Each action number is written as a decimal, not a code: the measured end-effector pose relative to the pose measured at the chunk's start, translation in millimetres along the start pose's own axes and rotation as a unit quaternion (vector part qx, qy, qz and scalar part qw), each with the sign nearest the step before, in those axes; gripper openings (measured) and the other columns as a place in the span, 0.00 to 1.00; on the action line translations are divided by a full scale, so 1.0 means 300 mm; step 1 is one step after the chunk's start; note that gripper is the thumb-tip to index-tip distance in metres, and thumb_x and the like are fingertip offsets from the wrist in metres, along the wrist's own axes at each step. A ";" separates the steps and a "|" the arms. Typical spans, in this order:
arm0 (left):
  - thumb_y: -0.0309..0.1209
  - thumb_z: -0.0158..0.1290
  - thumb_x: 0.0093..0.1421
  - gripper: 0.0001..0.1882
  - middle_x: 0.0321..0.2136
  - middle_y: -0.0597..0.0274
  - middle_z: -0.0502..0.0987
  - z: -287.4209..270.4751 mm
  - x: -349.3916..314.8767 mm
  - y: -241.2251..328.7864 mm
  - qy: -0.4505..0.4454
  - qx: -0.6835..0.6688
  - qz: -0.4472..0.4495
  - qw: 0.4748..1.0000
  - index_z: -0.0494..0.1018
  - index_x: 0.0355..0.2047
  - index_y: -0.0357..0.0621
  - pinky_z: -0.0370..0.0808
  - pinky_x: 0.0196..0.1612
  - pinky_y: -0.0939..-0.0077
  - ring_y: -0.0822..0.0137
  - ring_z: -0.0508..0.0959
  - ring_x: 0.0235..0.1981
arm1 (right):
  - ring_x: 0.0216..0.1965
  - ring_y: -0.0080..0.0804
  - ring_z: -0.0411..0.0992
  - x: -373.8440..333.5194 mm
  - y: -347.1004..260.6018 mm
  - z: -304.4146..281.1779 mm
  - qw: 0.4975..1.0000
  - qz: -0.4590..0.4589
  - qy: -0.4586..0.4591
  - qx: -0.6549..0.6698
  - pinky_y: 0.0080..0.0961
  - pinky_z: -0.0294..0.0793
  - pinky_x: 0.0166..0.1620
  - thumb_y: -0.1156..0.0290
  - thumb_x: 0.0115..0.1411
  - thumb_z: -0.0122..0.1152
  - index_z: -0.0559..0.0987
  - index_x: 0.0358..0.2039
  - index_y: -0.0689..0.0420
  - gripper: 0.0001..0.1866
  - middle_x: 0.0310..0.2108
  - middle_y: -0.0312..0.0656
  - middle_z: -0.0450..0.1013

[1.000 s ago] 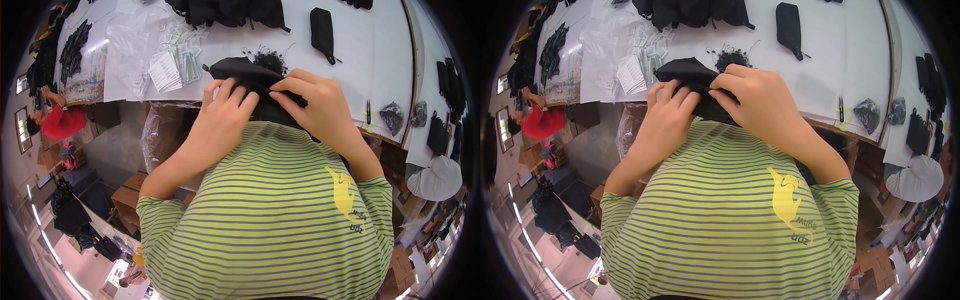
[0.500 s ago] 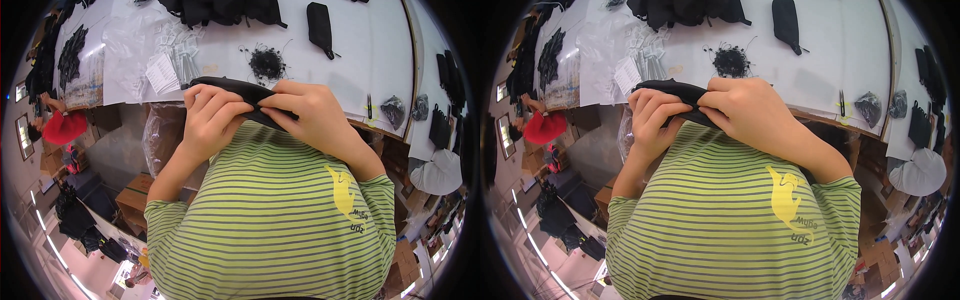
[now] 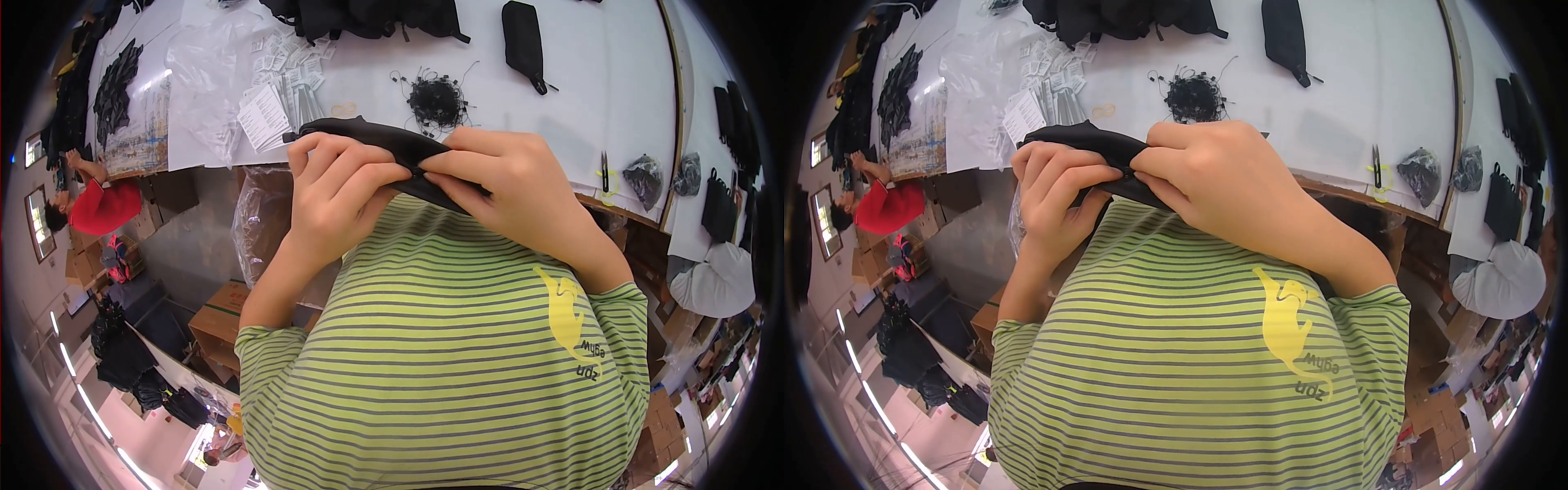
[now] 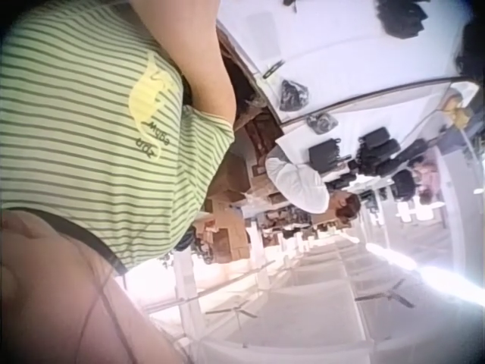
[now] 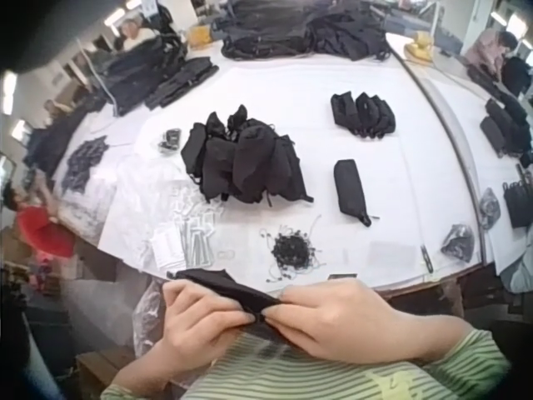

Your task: Inspecting and organizing small black fabric pouches and labels at a workshop table.

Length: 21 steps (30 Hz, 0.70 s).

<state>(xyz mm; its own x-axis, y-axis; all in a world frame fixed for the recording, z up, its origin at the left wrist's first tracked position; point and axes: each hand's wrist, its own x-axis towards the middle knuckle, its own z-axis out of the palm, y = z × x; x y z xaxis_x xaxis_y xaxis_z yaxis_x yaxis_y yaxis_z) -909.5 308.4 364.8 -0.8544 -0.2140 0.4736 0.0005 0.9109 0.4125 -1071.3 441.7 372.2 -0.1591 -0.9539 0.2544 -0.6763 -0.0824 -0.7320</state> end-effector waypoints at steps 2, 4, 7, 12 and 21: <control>0.24 0.59 0.36 0.12 0.26 0.72 0.74 0.001 -0.004 0.001 0.007 0.001 0.001 1.000 0.75 0.25 0.48 0.60 0.42 0.72 0.69 0.72 0.30 | 0.20 0.34 0.69 0.002 -0.007 -0.003 1.000 -0.011 -0.004 -0.021 0.28 0.68 0.23 0.74 0.49 0.60 0.77 0.24 0.57 0.02 0.21 0.35 0.66; 0.24 0.59 0.36 0.12 0.26 0.72 0.74 0.002 -0.003 0.001 0.014 0.001 0.002 1.000 0.75 0.25 0.48 0.60 0.42 0.73 0.69 0.72 0.30 | 0.19 0.34 0.68 0.006 -0.007 -0.007 0.997 -0.050 -0.022 -0.053 0.28 0.68 0.23 0.74 0.47 0.59 0.74 0.21 0.58 0.03 0.20 0.37 0.64; 0.23 0.59 0.36 0.12 0.27 0.72 0.74 0.001 0.003 0.009 0.017 -0.006 -0.004 1.000 0.75 0.25 0.48 0.59 0.42 0.73 0.68 0.71 0.31 | 0.19 0.34 0.68 0.007 0.001 -0.004 0.995 -0.085 -0.022 -0.057 0.28 0.68 0.24 0.75 0.45 0.58 0.71 0.19 0.58 0.04 0.20 0.37 0.64; 0.23 0.58 0.36 0.13 0.28 0.72 0.74 -0.008 0.012 0.023 -0.021 0.001 -0.034 0.999 0.75 0.26 0.48 0.59 0.42 0.74 0.68 0.70 0.33 | 0.20 0.32 0.68 0.001 0.013 -0.004 0.988 -0.129 -0.045 -0.067 0.27 0.68 0.23 0.76 0.42 0.60 0.74 0.23 0.58 0.06 0.22 0.36 0.65; 0.24 0.59 0.40 0.12 0.29 0.67 0.76 -0.034 -0.001 -0.001 -0.051 -0.001 -0.038 0.998 0.73 0.28 0.46 0.65 0.37 0.69 0.63 0.72 0.30 | 0.31 0.35 0.73 0.004 0.025 -0.024 0.988 0.018 -0.092 0.121 0.26 0.72 0.34 0.68 0.54 0.58 0.74 0.37 0.57 0.11 0.31 0.42 0.71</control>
<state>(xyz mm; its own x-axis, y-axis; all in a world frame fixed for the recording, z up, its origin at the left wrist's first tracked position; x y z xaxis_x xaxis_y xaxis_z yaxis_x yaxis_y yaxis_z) -903.9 304.5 372.5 -0.9006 -0.2453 0.3588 -0.0654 0.8926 0.4460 -1081.7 441.8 371.5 -0.0314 -0.9921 0.1214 -0.4776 -0.0918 -0.8738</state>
